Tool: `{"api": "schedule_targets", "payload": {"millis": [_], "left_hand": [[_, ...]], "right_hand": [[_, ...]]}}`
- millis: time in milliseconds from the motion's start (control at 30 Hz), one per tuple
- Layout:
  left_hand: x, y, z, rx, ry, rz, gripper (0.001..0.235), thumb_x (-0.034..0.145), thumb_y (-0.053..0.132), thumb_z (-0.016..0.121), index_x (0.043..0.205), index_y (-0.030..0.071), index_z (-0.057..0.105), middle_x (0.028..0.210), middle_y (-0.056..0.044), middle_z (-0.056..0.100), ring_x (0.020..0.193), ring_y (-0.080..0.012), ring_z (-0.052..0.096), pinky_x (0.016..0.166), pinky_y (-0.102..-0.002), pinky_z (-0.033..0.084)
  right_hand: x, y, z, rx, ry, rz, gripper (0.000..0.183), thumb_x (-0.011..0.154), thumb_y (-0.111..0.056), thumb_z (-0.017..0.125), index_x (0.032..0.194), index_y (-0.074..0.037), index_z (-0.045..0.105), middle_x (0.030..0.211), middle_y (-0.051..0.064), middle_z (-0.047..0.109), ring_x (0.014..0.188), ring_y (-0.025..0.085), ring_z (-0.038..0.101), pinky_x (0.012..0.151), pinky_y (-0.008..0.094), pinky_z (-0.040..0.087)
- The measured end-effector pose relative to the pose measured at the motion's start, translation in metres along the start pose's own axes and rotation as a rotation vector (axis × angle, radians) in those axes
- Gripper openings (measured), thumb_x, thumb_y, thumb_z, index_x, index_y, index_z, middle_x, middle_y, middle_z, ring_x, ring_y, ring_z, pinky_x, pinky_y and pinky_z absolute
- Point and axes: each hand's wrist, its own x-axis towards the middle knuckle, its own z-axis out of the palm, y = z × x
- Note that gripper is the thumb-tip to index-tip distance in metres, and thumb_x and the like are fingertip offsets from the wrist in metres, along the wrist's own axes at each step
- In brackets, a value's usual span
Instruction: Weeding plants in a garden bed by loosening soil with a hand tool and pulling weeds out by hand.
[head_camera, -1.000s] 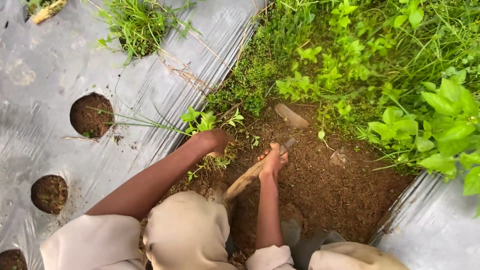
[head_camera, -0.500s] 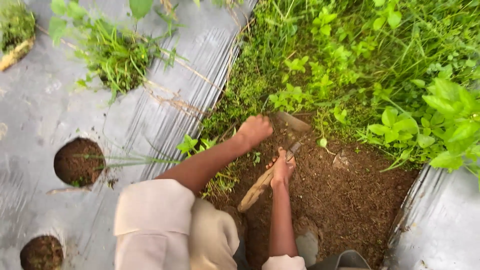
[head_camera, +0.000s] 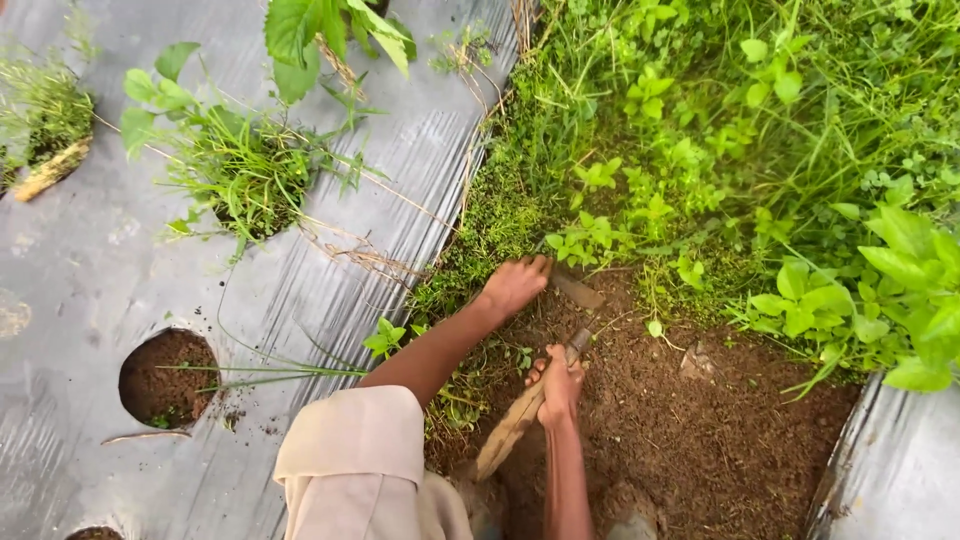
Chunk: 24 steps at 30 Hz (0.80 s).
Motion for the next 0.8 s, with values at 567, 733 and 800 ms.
{"api": "schedule_targets", "payload": {"millis": [567, 733, 800], "left_hand": [[0.033, -0.01, 0.065, -0.478, -0.297, -0.238, 0.015, 0.098, 0.013, 0.068, 0.105, 0.003, 0.076, 0.117, -0.012, 0.074, 0.094, -0.0345, 0.077, 0.08, -0.046, 0.066], [0.019, -0.006, 0.022, -0.321, -0.261, -0.117, 0.015, 0.1, 0.008, 0.062, 0.107, 0.007, 0.075, 0.118, -0.009, 0.073, 0.101, -0.0297, 0.074, 0.09, -0.044, 0.061], [0.014, -0.007, 0.007, -0.224, -0.194, -0.037, 0.016, 0.098, 0.006, 0.064, 0.107, 0.008, 0.076, 0.115, -0.007, 0.072, 0.103, -0.0291, 0.072, 0.092, -0.044, 0.058]], "right_hand": [[-0.002, -0.026, -0.026, -0.053, -0.089, -0.024, 0.009, 0.092, -0.019, 0.063, 0.096, -0.015, 0.055, 0.06, 0.0, 0.055, 0.043, 0.013, 0.054, 0.041, 0.031, 0.052], [-0.029, -0.04, -0.036, -0.075, -0.06, -0.044, 0.011, 0.091, -0.017, 0.062, 0.094, -0.013, 0.052, 0.059, 0.001, 0.052, 0.043, 0.014, 0.052, 0.041, 0.033, 0.051], [-0.025, -0.039, -0.044, -0.095, -0.052, -0.053, 0.012, 0.091, -0.018, 0.063, 0.094, -0.014, 0.053, 0.059, 0.002, 0.053, 0.043, 0.014, 0.053, 0.041, 0.033, 0.051]]}}
